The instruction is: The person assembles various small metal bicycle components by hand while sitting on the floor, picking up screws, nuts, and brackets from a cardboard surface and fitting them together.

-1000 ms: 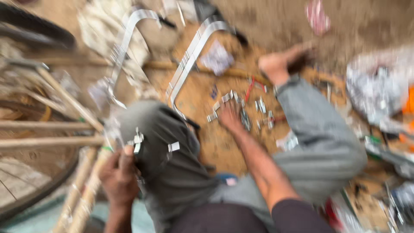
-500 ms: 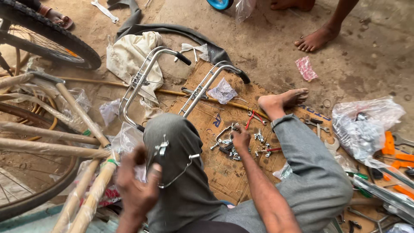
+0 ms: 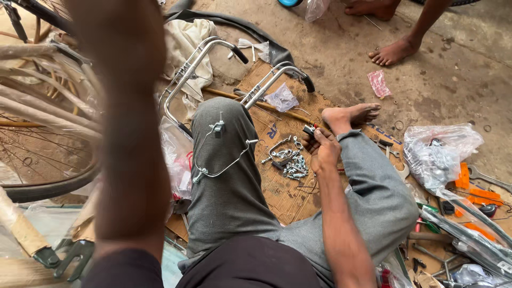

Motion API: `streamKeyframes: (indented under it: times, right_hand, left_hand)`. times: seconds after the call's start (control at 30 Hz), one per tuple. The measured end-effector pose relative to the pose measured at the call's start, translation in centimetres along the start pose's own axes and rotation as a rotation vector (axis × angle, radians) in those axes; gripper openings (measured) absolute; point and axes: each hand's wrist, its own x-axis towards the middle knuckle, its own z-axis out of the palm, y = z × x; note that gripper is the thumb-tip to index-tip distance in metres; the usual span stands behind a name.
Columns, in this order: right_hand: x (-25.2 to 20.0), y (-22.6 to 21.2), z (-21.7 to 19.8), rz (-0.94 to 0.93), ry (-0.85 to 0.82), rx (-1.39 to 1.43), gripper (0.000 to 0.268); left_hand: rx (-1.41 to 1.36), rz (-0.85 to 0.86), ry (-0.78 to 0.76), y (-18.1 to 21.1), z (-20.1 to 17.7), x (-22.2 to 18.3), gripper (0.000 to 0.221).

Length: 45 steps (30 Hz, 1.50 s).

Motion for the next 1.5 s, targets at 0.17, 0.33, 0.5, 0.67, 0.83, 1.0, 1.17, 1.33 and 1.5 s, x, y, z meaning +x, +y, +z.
streamKeyframes:
  times: [0.17,0.33,0.5,0.67,0.83,1.0,1.17,1.33,1.5]
  right_hand:
    - [-10.4,-3.2,2.1,-0.032,-0.257,0.241,0.02]
    - [-17.8,-2.7,-0.1,0.209,-0.3,0.461,0.01]
    - [-20.1,-1.3,-1.3,0.206,-0.271,0.452,0.012]
    - [-19.8,-0.5,-2.0,0.097,-0.22,0.179,0.021]
    - [-19.1,1.1,-3.2,0.036,-0.261,0.152,0.008]
    - [-19.2,0.6,-3.2,0.242,-0.308,0.246,0.021]
    - [-18.9,3.3,-3.7,0.163,-0.33,0.301,0.014]
    - [-18.3,4.2,-4.4,0.191,-0.434,0.487,0.02]
    - [-19.0,4.1,-5.2,0.195,-0.394,0.236,0.032]
  left_hand:
    - [-0.662,-0.223,-0.241,13.9,8.1,-13.1,0.032]
    - [-0.791,-0.448,-0.324,15.0,12.5,-20.8,0.04]
    - [-1.021,-0.701,-0.447,13.8,14.8,-24.8,0.03]
    - [-0.774,-0.425,-0.513,12.7,15.0,-25.6,0.024]
    - [-0.813,-0.42,-0.64,12.7,15.3,-26.0,0.02]
    - [-0.751,-0.58,-0.735,11.7,14.8,-25.3,0.02]
    - [-0.618,-0.503,-0.663,11.7,14.9,-26.0,0.019]
    - [-0.624,-0.39,-0.658,11.2,15.2,-26.8,0.021]
    - [-0.628,-0.578,-0.653,11.0,15.4,-27.4,0.022]
